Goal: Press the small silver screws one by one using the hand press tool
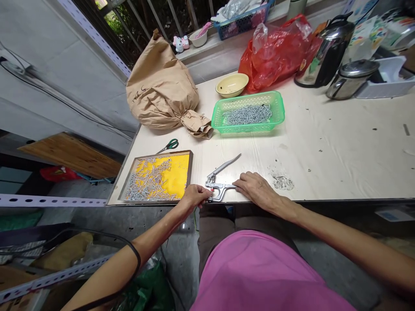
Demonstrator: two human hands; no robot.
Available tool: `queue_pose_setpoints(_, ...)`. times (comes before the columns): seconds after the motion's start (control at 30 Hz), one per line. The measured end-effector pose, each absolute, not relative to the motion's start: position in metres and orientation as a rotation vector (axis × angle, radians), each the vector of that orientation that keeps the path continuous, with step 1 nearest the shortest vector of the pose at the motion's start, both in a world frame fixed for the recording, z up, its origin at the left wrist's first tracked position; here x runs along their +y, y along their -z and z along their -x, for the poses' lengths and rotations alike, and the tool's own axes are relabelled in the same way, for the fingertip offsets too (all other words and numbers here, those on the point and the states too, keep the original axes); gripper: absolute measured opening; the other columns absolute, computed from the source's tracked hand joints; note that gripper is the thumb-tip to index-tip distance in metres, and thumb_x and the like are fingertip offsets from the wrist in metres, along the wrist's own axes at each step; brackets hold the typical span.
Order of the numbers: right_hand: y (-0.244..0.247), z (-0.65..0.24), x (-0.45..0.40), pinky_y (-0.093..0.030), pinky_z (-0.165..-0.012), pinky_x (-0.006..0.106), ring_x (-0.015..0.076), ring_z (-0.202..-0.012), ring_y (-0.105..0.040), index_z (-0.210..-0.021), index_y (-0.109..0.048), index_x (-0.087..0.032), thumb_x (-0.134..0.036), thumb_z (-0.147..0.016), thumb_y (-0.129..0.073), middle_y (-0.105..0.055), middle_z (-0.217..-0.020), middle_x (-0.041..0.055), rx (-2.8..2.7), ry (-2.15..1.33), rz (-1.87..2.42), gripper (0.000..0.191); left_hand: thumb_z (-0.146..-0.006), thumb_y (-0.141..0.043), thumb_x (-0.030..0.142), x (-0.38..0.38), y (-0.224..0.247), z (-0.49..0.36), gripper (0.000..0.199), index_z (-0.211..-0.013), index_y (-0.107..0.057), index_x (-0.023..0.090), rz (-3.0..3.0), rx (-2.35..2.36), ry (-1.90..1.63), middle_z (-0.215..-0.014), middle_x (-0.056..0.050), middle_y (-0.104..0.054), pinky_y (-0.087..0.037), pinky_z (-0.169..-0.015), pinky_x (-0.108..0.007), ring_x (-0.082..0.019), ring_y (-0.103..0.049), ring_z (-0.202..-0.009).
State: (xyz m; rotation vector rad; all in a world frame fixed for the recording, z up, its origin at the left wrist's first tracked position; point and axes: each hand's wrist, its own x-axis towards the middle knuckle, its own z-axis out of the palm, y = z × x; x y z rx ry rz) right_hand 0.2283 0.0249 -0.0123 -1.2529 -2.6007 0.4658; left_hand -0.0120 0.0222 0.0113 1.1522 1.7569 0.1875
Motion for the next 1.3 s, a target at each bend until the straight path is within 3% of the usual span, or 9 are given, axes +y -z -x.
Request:
queue_pose_setpoints(0.1, 0.008, -0.232, 0.032, -0.037, -0.076, 0.033, 0.0220, -0.093, -0.050, -0.107, -0.063, -0.019, -0.035, -0.091, -0.053, -0.058, -0.104, 0.0105, -2.610, -0.467, 1.191, 0.025, -0.067, -0.074, 0.039, 0.022, -0.011, 0.013, 0.030, -0.064, -0.061, 0.012, -1.084, 1.745, -0.200, -0.044, 0.005, -0.048, -0.036, -0.037, -0.018, -0.005, -0.042, -0.037)
queue_pose_setpoints(0.2, 0.005, -0.233, 0.048, -0.037, -0.089, 0.041, 0.0307, -0.116, -0.041, -0.129, -0.049, -0.018, -0.050, -0.082, -0.061, -0.046, -0.131, 0.0161, -2.608, -0.391, 1.142, 0.058, -0.066, -0.075, 0.038, 0.022, -0.012, 0.014, 0.030, -0.069, -0.063, 0.011, -1.001, 1.723, -0.203, -0.046, 0.005, -0.050, -0.039, -0.038, -0.018, -0.005, -0.044, -0.038)
queue_pose_setpoints(0.27, 0.003, -0.230, 0.062, -0.034, -0.094, 0.045, 0.0342, -0.125, -0.034, -0.133, -0.044, -0.016, -0.057, -0.080, -0.060, -0.039, -0.138, 0.0187, -2.619, -0.340, 1.146, 0.069, -0.066, -0.075, 0.036, 0.024, -0.013, 0.014, 0.029, -0.070, -0.062, 0.010, -0.969, 1.715, -0.184, -0.045, 0.005, -0.049, -0.039, -0.038, -0.017, -0.005, -0.044, -0.038)
queue_pose_setpoints(0.43, 0.003, -0.218, 0.089, -0.031, -0.095, 0.047, 0.0347, -0.124, -0.037, -0.128, -0.048, -0.014, -0.059, -0.085, -0.050, -0.051, -0.127, 0.0180, -2.685, -0.319, 1.238, 0.061, -0.065, -0.076, 0.038, 0.028, -0.013, 0.014, 0.031, -0.067, -0.060, 0.011, -0.953, 1.713, -0.126, -0.043, 0.006, -0.048, -0.039, -0.039, -0.018, -0.005, -0.042, -0.037)
queue_pose_setpoints(0.63, 0.001, -0.218, 0.088, -0.030, -0.091, 0.044, 0.0333, -0.109, -0.046, -0.129, -0.047, -0.012, -0.072, -0.068, -0.060, -0.055, -0.119, 0.0185, -2.821, -0.336, 1.139, 0.086, -0.062, -0.078, 0.041, 0.030, -0.008, 0.020, 0.035, -0.066, -0.060, 0.012, -0.963, 1.685, -0.106, -0.044, 0.007, -0.047, -0.039, -0.038, -0.017, -0.004, -0.043, -0.037)
queue_pose_setpoints(1.0, -0.006, -0.215, 0.062, -0.027, -0.091, 0.040, 0.0272, -0.098, -0.049, -0.128, -0.046, -0.013, -0.041, -0.085, -0.060, -0.062, -0.104, 0.0124, -2.773, -0.319, 1.139, 0.053, -0.067, -0.072, 0.047, 0.026, -0.011, 0.018, 0.037, -0.067, -0.059, 0.013, -1.024, 1.715, -0.047, -0.045, 0.005, -0.047, -0.042, -0.045, -0.022, -0.007, -0.043, -0.039)
queue_pose_setpoints(1.07, -0.002, -0.214, 0.058, -0.028, -0.088, 0.039, 0.0267, -0.097, -0.049, -0.125, -0.047, -0.014, -0.037, -0.085, -0.060, -0.062, -0.101, 0.0113, -2.754, -0.323, 1.134, 0.048, -0.074, -0.066, 0.045, 0.020, -0.016, 0.014, 0.033, -0.069, -0.061, 0.014, -1.287, 1.817, -0.047, -0.052, 0.002, -0.053, -0.044, -0.050, -0.025, -0.011, -0.050, -0.046)
queue_pose_setpoints(1.17, 0.003, -0.212, 0.055, -0.031, -0.083, 0.037, 0.0265, -0.095, -0.049, -0.124, -0.047, -0.015, -0.035, -0.085, -0.061, -0.061, -0.100, 0.0109, -2.728, -0.333, 1.151, 0.047, -0.081, -0.061, 0.037, 0.012, -0.021, 0.003, 0.022, -0.087, -0.065, 0.016, -1.931, 1.841, -0.144, -0.082, -0.005, -0.063, -0.048, -0.069, -0.031, -0.018, -0.059, -0.076)
queue_pose_setpoints(1.3, 0.003, -0.213, 0.054, -0.036, -0.080, 0.036, 0.0264, -0.097, -0.048, -0.129, -0.042, -0.014, -0.033, -0.084, -0.062, -0.060, -0.103, 0.0115, -2.702, -0.377, 1.179, 0.053, -0.081, -0.063, 0.027, 0.022, -0.017, -0.016, 0.040, -0.119, -0.053, 0.020, -2.456, 1.462, -0.157, -0.123, -0.011, -0.054, -0.043, -0.093, -0.041, -0.026, -0.048, -0.114)
